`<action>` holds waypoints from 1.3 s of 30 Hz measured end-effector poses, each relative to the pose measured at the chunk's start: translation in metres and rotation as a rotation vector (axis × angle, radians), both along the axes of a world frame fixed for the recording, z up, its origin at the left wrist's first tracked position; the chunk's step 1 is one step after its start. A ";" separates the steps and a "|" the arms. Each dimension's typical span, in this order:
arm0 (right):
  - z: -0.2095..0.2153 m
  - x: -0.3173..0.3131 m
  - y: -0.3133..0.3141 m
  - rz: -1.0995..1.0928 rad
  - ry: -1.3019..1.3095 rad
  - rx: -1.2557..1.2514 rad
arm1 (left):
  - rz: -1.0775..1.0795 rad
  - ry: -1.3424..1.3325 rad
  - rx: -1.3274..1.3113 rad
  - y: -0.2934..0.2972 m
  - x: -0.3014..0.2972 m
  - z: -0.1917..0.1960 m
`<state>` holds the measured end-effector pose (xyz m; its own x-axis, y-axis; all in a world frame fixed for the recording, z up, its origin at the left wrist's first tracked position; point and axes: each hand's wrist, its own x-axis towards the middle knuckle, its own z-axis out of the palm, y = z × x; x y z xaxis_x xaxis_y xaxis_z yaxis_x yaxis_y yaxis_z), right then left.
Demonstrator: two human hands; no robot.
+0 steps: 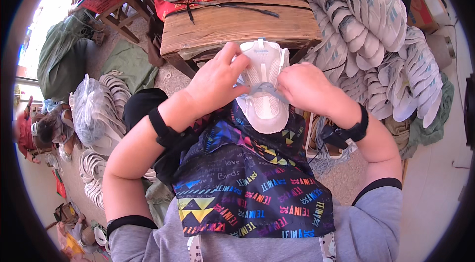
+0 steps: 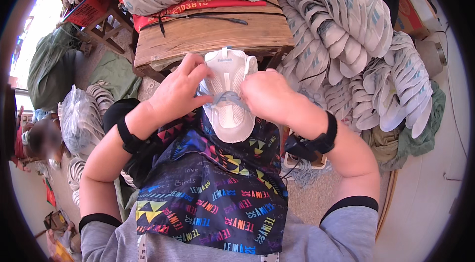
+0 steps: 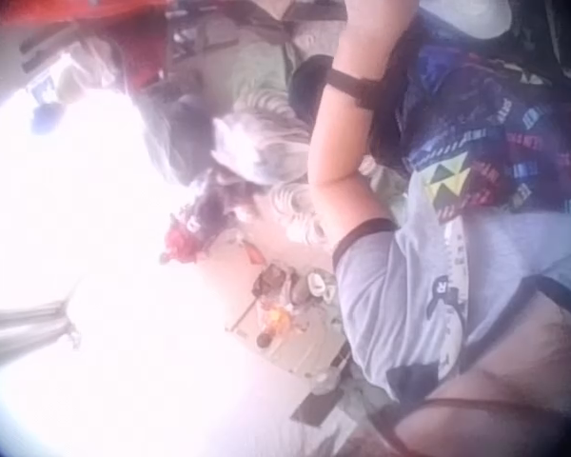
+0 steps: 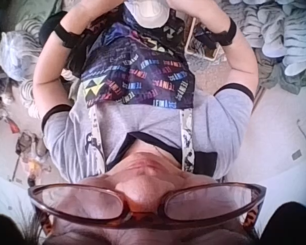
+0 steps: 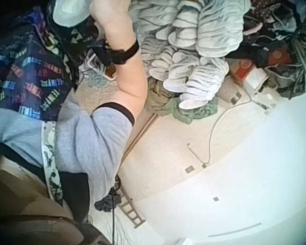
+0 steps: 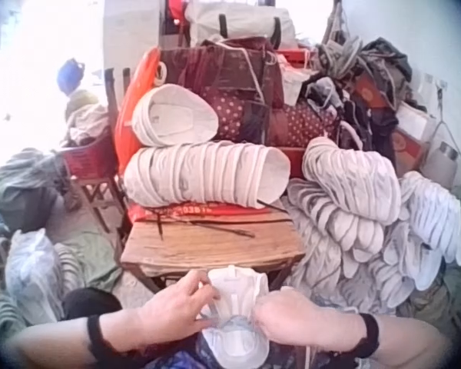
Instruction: Lacing a white athletic shoe in a factory workshop environment.
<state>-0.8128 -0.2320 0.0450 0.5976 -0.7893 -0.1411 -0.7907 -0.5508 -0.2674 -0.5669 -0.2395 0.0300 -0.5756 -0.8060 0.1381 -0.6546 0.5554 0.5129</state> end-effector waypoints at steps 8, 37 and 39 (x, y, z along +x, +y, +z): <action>0.023 0.003 -0.024 0.263 -0.043 -0.245 | -0.375 -0.039 0.270 -0.027 -0.005 0.020; -0.015 -0.002 -0.034 -0.017 -0.245 0.309 | -0.101 -0.201 -0.027 -0.011 -0.020 -0.015; -0.025 0.000 -0.032 -0.023 -0.328 0.288 | 0.006 0.007 0.119 -0.012 -0.018 -0.022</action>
<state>-0.8131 -0.2641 0.0203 0.6302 -0.7592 -0.1630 -0.6497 -0.4006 -0.6461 -0.5852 -0.2514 0.0081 -0.5699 -0.8205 0.0449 -0.6542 0.4861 0.5794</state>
